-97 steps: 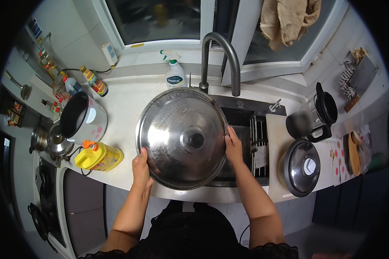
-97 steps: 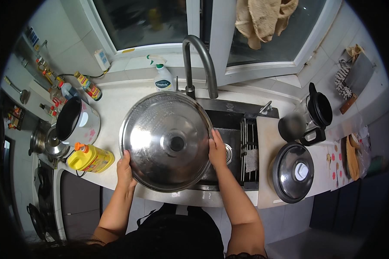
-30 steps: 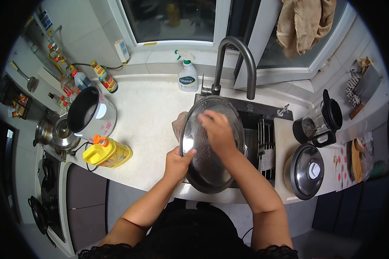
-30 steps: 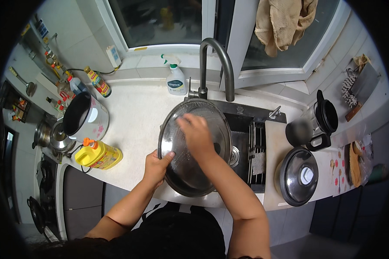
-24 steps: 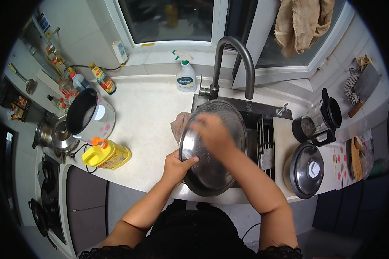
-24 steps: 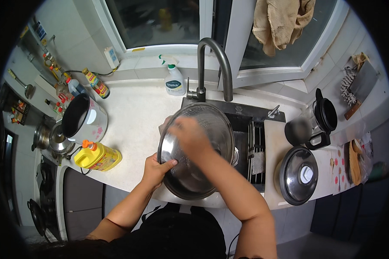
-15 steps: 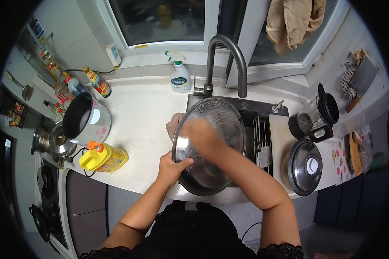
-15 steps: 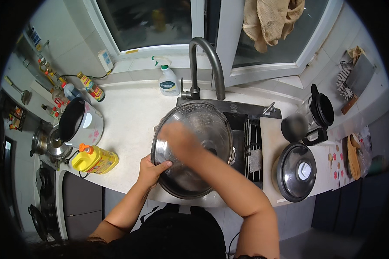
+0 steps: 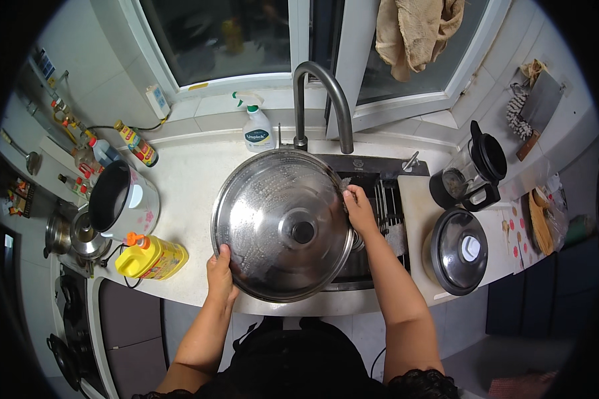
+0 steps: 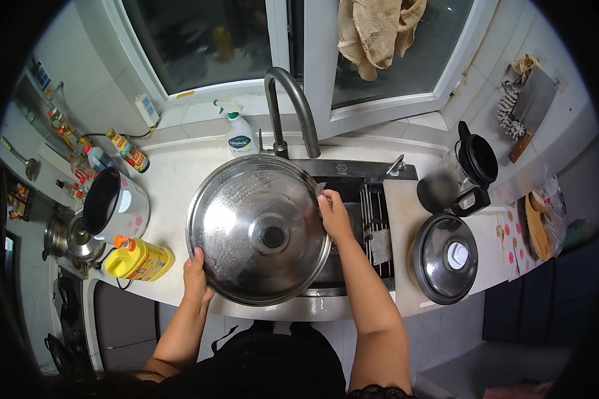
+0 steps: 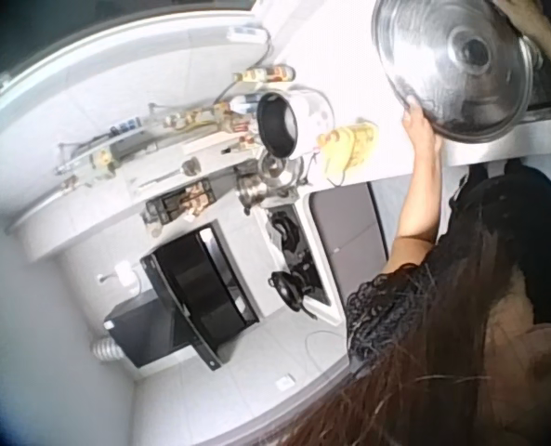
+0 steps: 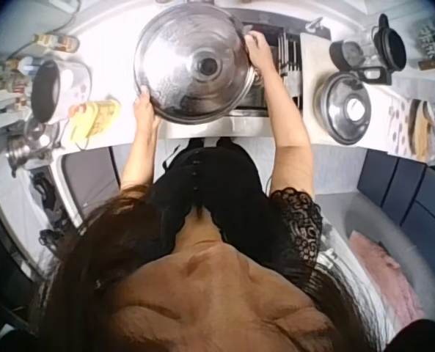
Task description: The person scrubs a metal pot lid with a sponge under running water in a kitchen sink, then rinses it thoroughly. They repeat the process with a second metal lid, scrubbing both sides and rinsing before placing it in the sink.
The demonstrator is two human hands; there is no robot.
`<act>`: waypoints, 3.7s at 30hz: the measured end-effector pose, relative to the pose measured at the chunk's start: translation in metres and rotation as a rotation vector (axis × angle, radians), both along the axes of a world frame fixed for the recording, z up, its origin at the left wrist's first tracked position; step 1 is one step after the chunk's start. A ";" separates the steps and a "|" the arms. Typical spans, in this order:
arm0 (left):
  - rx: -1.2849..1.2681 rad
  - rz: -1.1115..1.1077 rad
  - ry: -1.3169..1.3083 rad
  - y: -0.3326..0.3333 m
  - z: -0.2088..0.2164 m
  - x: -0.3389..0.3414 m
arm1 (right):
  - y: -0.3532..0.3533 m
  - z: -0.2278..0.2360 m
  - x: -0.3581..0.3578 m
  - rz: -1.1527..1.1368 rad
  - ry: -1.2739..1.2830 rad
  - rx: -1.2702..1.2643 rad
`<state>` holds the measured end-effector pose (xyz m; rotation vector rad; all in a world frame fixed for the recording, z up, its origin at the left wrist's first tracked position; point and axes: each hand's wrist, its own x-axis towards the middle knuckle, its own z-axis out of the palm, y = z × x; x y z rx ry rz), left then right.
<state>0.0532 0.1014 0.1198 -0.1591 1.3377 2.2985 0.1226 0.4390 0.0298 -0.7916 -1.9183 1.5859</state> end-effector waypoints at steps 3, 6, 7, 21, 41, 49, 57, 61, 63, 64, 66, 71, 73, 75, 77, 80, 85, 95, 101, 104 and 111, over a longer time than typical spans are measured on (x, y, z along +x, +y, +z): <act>-0.046 -0.229 -0.047 -0.020 -0.017 0.002 | -0.005 0.016 0.003 0.038 0.084 -0.005; -0.057 -0.534 0.021 -0.027 -0.002 -0.013 | 0.001 0.038 0.003 0.076 0.150 0.128; -0.054 -0.567 0.049 -0.027 0.005 -0.024 | 0.000 0.051 0.001 0.119 0.153 0.163; -0.574 -0.353 0.421 0.039 0.040 -0.049 | -0.067 0.108 -0.050 -0.075 0.146 0.809; -0.384 -0.113 0.196 0.028 0.003 0.007 | -0.061 0.110 -0.091 -0.032 -0.104 0.722; -0.334 -0.053 0.125 0.019 0.013 0.013 | -0.076 0.114 -0.085 0.059 0.069 0.855; -0.393 -0.070 0.225 0.017 -0.008 0.006 | -0.109 0.109 -0.067 0.374 0.074 1.014; -0.366 -0.058 0.218 0.013 -0.012 0.007 | -0.133 0.142 -0.045 0.369 -0.080 0.984; -0.324 -0.044 0.183 0.023 -0.001 0.015 | -0.088 0.131 -0.052 0.183 -0.291 0.863; -0.315 -0.065 0.187 0.025 -0.003 0.015 | -0.068 0.114 -0.052 0.059 -0.340 0.814; -0.311 -0.112 0.196 0.029 -0.008 0.015 | -0.062 0.087 -0.062 0.058 -0.275 0.794; -0.306 -0.105 0.190 0.034 -0.008 0.011 | -0.119 0.110 -0.070 0.325 0.041 1.031; -0.295 -0.100 0.191 0.033 -0.002 0.012 | -0.110 0.116 -0.073 0.118 0.059 0.620; -0.271 -0.097 0.211 0.033 0.003 0.016 | -0.059 0.105 -0.069 -0.030 -0.001 0.657; -0.281 -0.135 0.226 0.032 -0.001 0.014 | -0.029 0.095 -0.066 -0.128 -0.059 0.637; -0.354 -0.173 0.333 0.031 -0.011 0.008 | -0.053 0.102 -0.070 -0.035 0.074 0.551; -0.351 -0.118 0.339 0.023 -0.007 0.013 | -0.090 0.122 -0.063 0.083 0.205 0.586; -0.344 -0.057 0.324 0.018 -0.007 0.006 | -0.092 0.099 -0.059 0.026 0.140 0.764; -0.372 -0.096 0.405 0.013 -0.013 0.004 | -0.071 0.100 -0.060 -0.105 0.122 0.746; -0.367 -0.032 0.379 0.016 -0.008 0.006 | -0.094 0.115 -0.055 -0.010 0.164 0.657; -0.375 -0.074 0.368 0.009 -0.012 0.007 | -0.097 0.093 -0.057 -0.029 0.197 0.637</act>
